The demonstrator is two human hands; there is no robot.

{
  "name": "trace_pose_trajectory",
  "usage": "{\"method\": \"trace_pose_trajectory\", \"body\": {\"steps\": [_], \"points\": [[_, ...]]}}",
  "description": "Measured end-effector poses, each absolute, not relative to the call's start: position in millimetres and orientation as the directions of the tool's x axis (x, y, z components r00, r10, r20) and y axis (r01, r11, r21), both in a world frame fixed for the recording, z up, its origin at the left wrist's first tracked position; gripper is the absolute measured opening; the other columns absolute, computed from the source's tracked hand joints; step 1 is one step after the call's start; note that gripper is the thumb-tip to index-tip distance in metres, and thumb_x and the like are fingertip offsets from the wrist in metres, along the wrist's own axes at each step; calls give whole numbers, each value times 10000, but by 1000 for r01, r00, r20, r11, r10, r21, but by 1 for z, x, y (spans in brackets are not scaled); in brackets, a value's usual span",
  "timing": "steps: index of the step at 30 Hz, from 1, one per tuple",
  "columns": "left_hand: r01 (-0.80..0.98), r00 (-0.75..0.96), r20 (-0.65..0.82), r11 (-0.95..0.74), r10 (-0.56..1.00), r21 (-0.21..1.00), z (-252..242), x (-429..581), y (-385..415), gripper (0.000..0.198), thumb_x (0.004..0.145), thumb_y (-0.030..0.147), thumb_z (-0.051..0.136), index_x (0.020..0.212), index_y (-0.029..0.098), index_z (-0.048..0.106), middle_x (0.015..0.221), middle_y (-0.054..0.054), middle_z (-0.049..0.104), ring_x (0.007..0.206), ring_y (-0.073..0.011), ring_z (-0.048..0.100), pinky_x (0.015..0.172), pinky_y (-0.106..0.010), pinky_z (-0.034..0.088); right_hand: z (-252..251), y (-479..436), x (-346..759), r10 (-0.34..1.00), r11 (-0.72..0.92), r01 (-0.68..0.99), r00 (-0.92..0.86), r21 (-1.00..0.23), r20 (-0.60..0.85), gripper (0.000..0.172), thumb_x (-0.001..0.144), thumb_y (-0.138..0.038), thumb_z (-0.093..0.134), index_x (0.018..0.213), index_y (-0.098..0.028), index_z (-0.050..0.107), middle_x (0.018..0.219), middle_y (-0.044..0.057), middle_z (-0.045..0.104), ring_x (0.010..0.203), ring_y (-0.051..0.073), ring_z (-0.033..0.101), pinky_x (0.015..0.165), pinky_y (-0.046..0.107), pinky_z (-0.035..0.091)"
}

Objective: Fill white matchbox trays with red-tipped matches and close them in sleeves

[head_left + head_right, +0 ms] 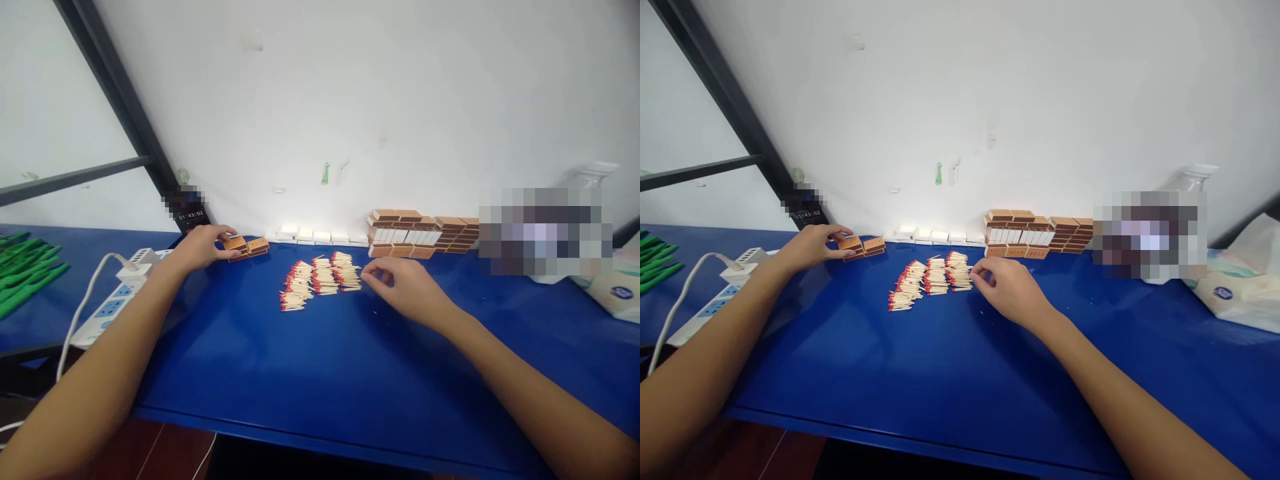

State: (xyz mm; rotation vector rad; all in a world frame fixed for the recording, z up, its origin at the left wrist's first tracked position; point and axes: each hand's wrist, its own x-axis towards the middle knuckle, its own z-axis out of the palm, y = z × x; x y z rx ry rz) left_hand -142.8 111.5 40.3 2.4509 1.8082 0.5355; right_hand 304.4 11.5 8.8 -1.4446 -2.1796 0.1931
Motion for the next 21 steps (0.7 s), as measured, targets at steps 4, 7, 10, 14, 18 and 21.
{"method": "trace_pose_trajectory", "body": {"steps": [4,7,10,14,18,21], "points": [[899,303,441,-406,845,162,38,-126,104,647,798,656,739,1247,192,697,1205,-144,745,1153,-353,655,1008,-444,493,22,37,297,898,367,895,-269,-255,349,170,956,-263,574,893,-203,720,761,45,725,698,203,639,633,324,402],[849,366,595,-519,715,101,34,-101,93,466,944,560,626,1214,187,700,1170,-142,741,1142,-326,642,1037,-459,479,34,68,278,859,453,872,-373,-184,351,132,959,-249,610,978,-194,729,914,82,736,821,224,646,687,330,409],[765,467,623,-640,628,72,27,-78,81,313,984,440,606,1139,190,712,1044,-111,754,1011,-272,657,952,-432,511,40,99,245,825,526,835,-454,-161,338,146,979,-266,630,1054,-187,726,1029,99,723,865,212,640,747,329,424],[716,536,600,-696,594,50,17,-65,76,213,999,361,590,1055,202,718,891,-63,740,901,-237,644,862,-399,515,38,135,191,789,578,804,-509,-136,344,230,1013,-326,622,1176,-182,698,1152,119,685,980,223,630,836,331,430],[699,552,609,-714,569,34,12,-66,79,208,997,341,596,1068,186,715,895,-66,737,918,-240,650,880,-401,517,31,159,154,793,571,814,-513,-108,328,247,982,-294,669,1173,-141,698,1227,166,637,1017,257,621,846,350,435],[696,558,619,-717,553,13,11,-67,81,211,1002,339,592,1059,179,717,893,-70,736,925,-244,655,877,-407,523,34,164,149,794,572,814,-520,-98,313,157,980,-252,658,1066,-138,722,1196,166,633,1007,261,618,836,353,436]]}}
